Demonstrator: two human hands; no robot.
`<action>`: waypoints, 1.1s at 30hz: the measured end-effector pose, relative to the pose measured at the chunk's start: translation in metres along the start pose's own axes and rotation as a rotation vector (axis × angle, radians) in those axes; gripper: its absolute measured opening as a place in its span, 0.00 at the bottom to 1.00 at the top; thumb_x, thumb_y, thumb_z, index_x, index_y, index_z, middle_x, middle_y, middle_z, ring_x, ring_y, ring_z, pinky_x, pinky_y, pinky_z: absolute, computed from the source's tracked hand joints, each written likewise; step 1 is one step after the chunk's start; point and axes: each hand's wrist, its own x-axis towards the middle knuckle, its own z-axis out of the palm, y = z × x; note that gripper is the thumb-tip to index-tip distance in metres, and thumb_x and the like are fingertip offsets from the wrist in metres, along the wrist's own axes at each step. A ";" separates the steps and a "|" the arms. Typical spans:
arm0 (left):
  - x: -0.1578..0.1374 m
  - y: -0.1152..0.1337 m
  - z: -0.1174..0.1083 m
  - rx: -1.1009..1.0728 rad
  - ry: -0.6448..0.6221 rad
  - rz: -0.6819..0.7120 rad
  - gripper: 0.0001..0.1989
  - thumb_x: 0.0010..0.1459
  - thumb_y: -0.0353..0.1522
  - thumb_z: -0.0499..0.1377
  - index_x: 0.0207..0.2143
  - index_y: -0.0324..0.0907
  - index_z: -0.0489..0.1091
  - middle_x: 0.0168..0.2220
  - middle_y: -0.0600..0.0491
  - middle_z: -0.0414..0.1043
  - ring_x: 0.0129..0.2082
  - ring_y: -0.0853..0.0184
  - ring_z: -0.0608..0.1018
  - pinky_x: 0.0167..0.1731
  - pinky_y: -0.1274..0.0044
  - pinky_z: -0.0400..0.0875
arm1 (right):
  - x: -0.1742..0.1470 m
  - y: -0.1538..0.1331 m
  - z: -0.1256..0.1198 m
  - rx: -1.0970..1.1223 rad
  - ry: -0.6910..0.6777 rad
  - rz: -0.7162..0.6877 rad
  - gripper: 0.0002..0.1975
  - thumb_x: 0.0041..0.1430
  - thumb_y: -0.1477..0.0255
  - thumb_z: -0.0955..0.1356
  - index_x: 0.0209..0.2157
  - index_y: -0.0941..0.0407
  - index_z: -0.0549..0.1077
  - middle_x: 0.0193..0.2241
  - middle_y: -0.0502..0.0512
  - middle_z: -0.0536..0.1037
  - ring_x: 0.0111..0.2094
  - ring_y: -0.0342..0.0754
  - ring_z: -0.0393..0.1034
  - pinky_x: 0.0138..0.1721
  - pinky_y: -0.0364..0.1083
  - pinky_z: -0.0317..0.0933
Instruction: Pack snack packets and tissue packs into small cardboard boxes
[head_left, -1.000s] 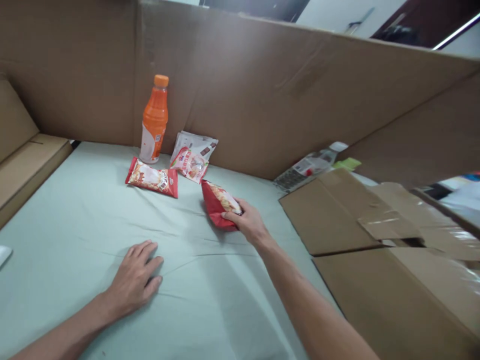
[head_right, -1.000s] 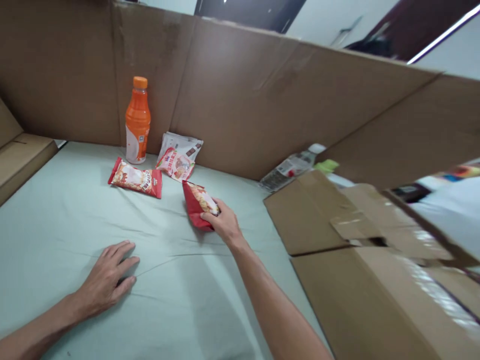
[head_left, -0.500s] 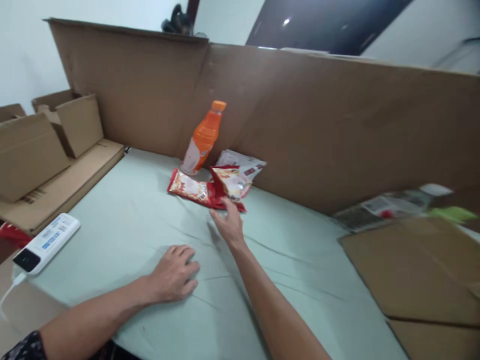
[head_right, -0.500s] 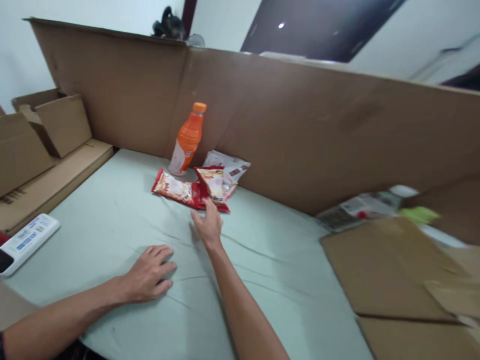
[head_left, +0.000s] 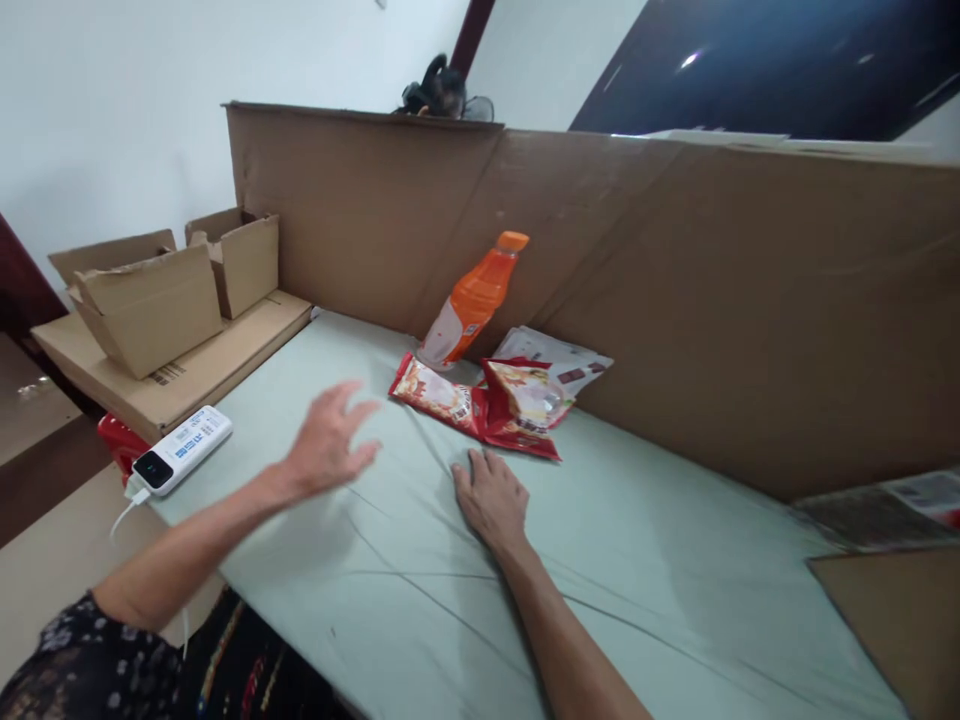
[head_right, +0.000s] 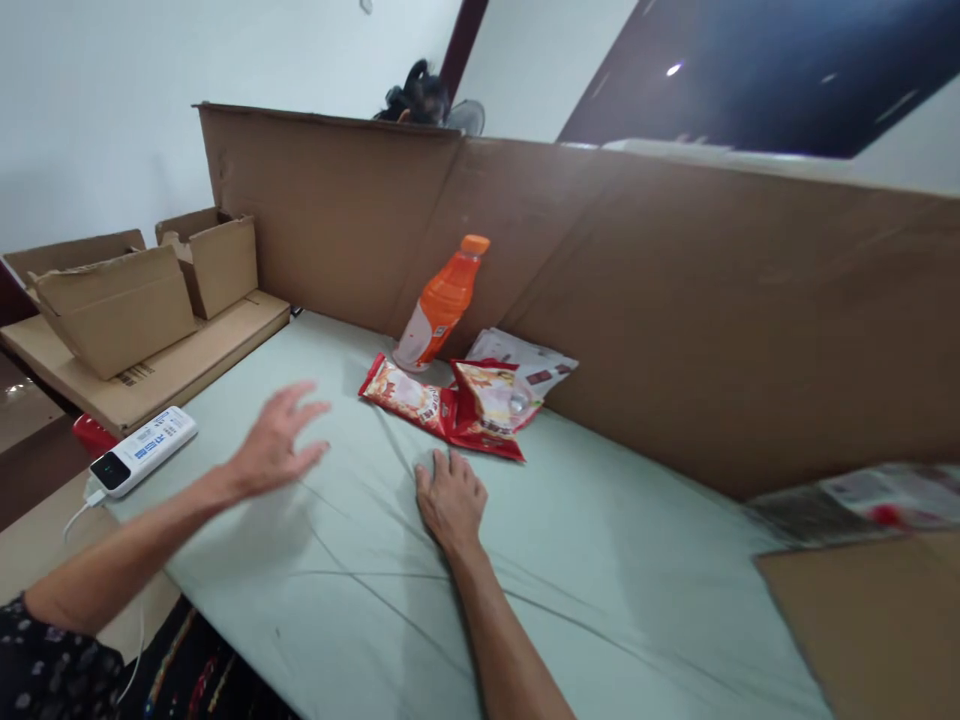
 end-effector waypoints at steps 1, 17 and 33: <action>0.007 -0.022 -0.024 0.034 0.061 -0.044 0.26 0.63 0.36 0.62 0.62 0.40 0.69 0.71 0.38 0.60 0.70 0.47 0.64 0.68 0.51 0.59 | -0.001 0.000 0.000 -0.009 0.001 -0.004 0.24 0.70 0.64 0.60 0.61 0.55 0.73 0.65 0.68 0.70 0.66 0.62 0.63 0.63 0.62 0.58; -0.007 -0.213 -0.236 0.174 0.366 -0.325 0.12 0.63 0.38 0.60 0.35 0.38 0.77 0.25 0.60 0.75 0.30 0.68 0.77 0.36 0.76 0.77 | 0.000 -0.020 -0.008 0.169 0.023 0.044 0.21 0.67 0.69 0.62 0.57 0.58 0.75 0.64 0.72 0.71 0.66 0.62 0.63 0.65 0.64 0.53; -0.010 0.042 -0.100 -0.343 -0.222 0.489 0.13 0.67 0.30 0.54 0.37 0.46 0.79 0.38 0.50 0.81 0.44 0.60 0.81 0.50 0.66 0.76 | -0.041 0.033 -0.112 1.052 0.024 0.129 0.45 0.67 0.41 0.48 0.67 0.58 0.65 0.63 0.68 0.74 0.62 0.58 0.72 0.54 0.56 0.70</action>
